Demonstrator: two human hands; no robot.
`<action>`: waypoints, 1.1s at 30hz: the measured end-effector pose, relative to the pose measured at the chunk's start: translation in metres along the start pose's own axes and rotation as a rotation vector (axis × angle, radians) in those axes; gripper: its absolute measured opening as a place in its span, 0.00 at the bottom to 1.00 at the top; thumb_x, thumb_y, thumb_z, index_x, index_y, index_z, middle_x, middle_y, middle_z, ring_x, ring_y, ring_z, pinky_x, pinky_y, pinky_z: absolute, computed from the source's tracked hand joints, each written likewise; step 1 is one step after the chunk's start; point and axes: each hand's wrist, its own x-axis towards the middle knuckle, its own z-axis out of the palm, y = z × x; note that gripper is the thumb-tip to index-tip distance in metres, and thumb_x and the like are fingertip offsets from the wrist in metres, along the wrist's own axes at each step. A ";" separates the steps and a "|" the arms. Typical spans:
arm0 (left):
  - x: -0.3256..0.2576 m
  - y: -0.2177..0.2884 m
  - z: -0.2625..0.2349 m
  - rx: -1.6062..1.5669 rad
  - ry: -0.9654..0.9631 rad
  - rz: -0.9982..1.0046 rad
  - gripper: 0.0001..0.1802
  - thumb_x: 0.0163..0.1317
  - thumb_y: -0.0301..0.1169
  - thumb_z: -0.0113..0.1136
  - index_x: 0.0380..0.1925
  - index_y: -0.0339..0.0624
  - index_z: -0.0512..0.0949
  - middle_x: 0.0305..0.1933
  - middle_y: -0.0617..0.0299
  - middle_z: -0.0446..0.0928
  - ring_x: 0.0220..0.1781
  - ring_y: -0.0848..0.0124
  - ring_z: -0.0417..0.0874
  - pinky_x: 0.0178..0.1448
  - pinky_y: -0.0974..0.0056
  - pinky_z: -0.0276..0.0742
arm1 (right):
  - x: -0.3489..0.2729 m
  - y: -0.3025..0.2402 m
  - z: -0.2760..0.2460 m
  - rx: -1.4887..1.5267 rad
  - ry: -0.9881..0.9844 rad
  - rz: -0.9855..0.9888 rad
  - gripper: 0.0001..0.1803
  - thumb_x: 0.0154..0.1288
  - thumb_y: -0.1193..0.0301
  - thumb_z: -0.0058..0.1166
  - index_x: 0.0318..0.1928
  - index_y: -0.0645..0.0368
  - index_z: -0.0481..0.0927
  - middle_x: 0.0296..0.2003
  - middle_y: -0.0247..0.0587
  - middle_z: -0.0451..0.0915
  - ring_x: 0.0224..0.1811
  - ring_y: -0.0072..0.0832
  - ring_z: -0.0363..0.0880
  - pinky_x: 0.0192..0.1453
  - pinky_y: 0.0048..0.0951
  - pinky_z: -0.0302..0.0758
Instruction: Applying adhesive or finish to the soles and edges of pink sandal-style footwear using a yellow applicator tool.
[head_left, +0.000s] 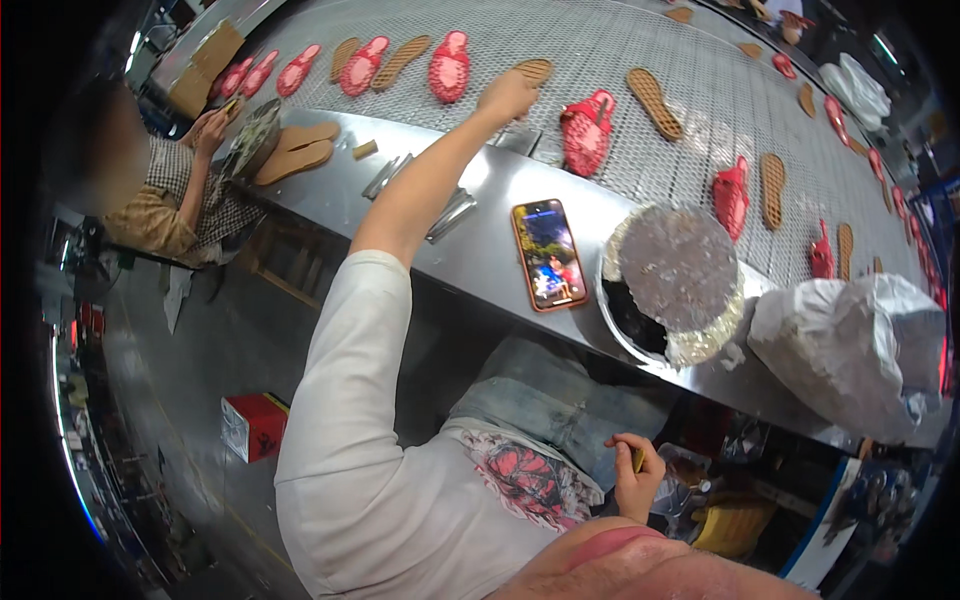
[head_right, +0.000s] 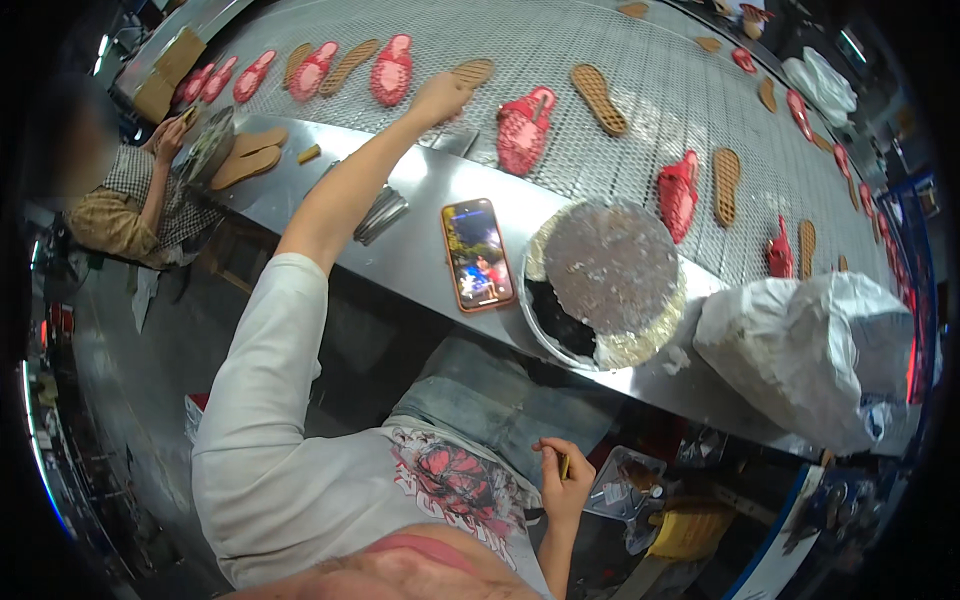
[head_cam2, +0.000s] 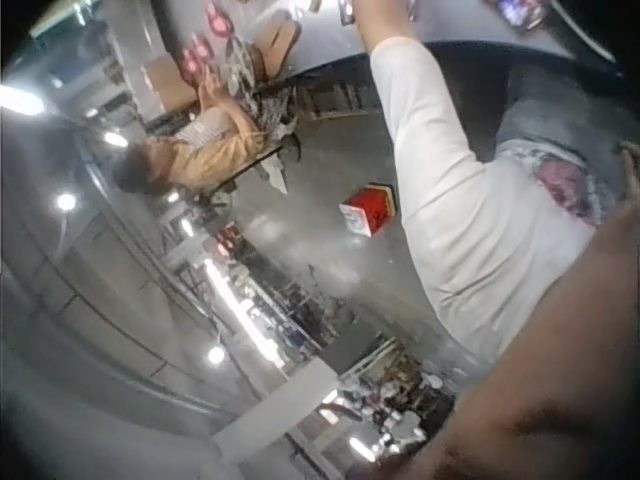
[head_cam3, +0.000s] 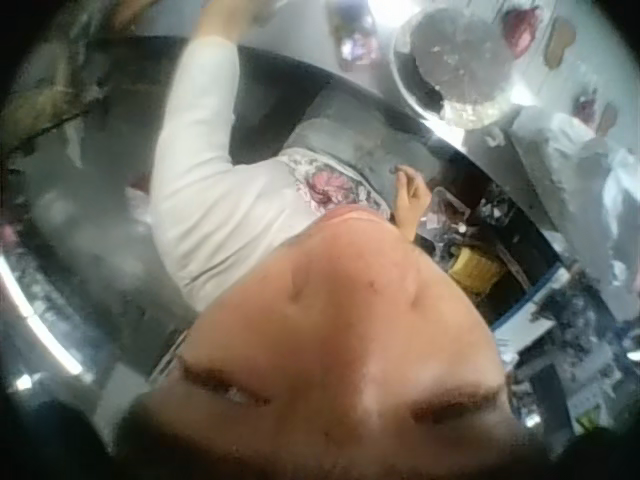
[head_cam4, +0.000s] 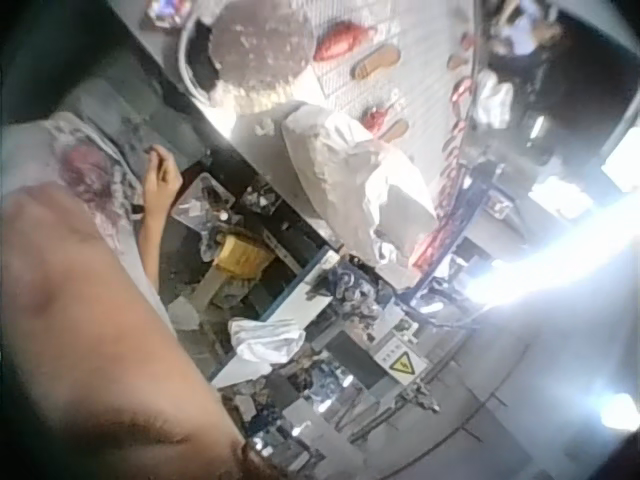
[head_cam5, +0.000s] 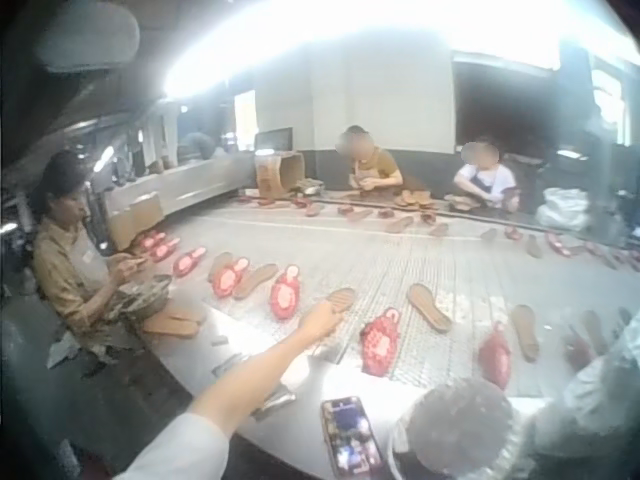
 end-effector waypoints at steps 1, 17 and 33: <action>0.011 -0.017 -0.014 0.151 0.177 0.044 0.16 0.56 0.37 0.55 0.36 0.37 0.84 0.38 0.42 0.84 0.45 0.48 0.87 0.52 0.49 0.80 | 0.002 0.002 0.001 0.051 0.015 0.028 0.07 0.69 0.78 0.52 0.32 0.66 0.79 0.26 0.37 0.82 0.21 0.14 0.69 0.26 0.18 0.63; -0.046 -0.059 -0.049 -0.850 0.501 0.094 0.11 0.56 0.28 0.68 0.34 0.37 0.75 0.29 0.63 0.76 0.27 0.77 0.74 0.30 0.70 0.70 | 0.021 -0.050 0.016 0.336 -0.189 -0.268 0.15 0.68 0.70 0.56 0.25 0.65 0.75 0.20 0.40 0.77 0.20 0.22 0.72 0.25 0.23 0.66; -0.372 0.083 -0.008 -0.628 0.011 0.684 0.27 0.46 0.31 0.76 0.47 0.38 0.74 0.52 0.51 0.73 0.52 0.56 0.76 0.51 0.56 0.75 | 0.110 -0.074 0.069 0.662 -0.295 -0.068 0.40 0.56 0.59 0.71 0.63 0.64 0.69 0.49 0.37 0.79 0.48 0.20 0.78 0.52 0.25 0.75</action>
